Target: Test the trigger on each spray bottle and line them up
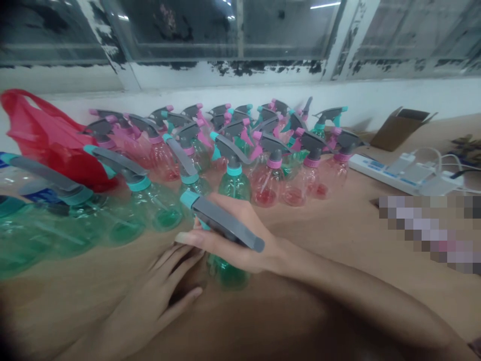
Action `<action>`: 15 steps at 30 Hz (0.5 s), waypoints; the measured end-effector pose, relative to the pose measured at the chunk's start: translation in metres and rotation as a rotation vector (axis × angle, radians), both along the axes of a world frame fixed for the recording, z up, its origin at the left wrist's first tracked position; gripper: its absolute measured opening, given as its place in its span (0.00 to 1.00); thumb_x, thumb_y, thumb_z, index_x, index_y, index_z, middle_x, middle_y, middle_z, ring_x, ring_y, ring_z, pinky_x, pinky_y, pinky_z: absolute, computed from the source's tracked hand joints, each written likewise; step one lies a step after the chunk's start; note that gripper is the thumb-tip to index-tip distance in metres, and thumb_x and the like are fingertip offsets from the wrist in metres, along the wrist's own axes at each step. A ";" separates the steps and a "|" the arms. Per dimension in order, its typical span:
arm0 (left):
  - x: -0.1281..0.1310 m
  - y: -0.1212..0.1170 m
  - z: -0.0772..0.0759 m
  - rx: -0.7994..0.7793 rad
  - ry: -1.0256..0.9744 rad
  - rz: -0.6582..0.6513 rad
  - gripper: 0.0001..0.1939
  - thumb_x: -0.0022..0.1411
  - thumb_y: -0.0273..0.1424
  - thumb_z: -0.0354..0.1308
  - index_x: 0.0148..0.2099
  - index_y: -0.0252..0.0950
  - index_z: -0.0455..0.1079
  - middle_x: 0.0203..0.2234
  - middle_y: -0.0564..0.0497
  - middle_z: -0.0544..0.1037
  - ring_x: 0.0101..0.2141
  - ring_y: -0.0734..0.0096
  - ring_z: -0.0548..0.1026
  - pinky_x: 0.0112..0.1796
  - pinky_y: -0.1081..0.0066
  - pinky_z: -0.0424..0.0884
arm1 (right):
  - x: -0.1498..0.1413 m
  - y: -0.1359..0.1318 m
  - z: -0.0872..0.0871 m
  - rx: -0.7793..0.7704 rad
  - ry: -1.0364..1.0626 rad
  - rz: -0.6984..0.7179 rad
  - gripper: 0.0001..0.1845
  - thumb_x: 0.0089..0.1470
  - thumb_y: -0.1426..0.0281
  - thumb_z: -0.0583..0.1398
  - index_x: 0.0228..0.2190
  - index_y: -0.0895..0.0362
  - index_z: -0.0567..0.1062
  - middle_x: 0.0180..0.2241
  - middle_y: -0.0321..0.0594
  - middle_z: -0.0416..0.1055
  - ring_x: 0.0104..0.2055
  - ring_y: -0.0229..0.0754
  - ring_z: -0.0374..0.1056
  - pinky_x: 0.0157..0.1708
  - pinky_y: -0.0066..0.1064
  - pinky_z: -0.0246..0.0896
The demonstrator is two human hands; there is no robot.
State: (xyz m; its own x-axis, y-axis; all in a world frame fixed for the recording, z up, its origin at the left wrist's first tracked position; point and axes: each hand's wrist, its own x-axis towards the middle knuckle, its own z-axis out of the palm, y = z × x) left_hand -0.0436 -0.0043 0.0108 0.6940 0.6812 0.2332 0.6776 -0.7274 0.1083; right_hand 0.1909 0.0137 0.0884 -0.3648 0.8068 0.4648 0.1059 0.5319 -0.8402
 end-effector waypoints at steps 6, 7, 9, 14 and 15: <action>0.000 0.001 -0.004 0.022 -0.041 -0.013 0.27 0.66 0.39 0.56 0.63 0.37 0.60 0.62 0.43 0.64 0.60 0.49 0.63 0.57 0.51 0.62 | 0.000 0.000 -0.001 0.003 0.048 -0.008 0.11 0.55 0.59 0.61 0.35 0.53 0.72 0.33 0.35 0.70 0.33 0.40 0.68 0.35 0.34 0.65; 0.000 0.001 -0.005 0.031 -0.043 -0.012 0.27 0.66 0.39 0.56 0.63 0.38 0.59 0.62 0.43 0.64 0.60 0.49 0.63 0.56 0.51 0.62 | -0.001 -0.001 -0.002 0.005 0.056 -0.011 0.12 0.54 0.59 0.62 0.37 0.53 0.72 0.34 0.36 0.70 0.34 0.40 0.68 0.36 0.34 0.66; 0.000 0.002 -0.005 0.049 -0.042 -0.012 0.26 0.66 0.38 0.56 0.64 0.39 0.58 0.62 0.44 0.63 0.60 0.49 0.63 0.56 0.51 0.63 | -0.002 -0.001 -0.003 0.013 0.050 -0.032 0.14 0.53 0.59 0.62 0.38 0.53 0.72 0.31 0.35 0.70 0.32 0.39 0.67 0.35 0.33 0.65; 0.004 0.001 0.007 0.029 -0.099 0.038 0.33 0.63 0.39 0.57 0.66 0.44 0.49 0.59 0.46 0.67 0.57 0.49 0.67 0.55 0.51 0.64 | -0.007 0.000 -0.005 0.027 0.058 -0.116 0.16 0.50 0.57 0.64 0.34 0.55 0.73 0.24 0.31 0.63 0.25 0.35 0.58 0.27 0.30 0.59; 0.006 0.000 0.010 0.031 -0.137 0.067 0.34 0.62 0.40 0.57 0.67 0.46 0.49 0.58 0.48 0.68 0.56 0.49 0.68 0.55 0.51 0.65 | -0.008 0.000 -0.005 0.042 0.065 -0.127 0.16 0.49 0.56 0.64 0.32 0.56 0.73 0.23 0.30 0.62 0.25 0.34 0.57 0.26 0.29 0.57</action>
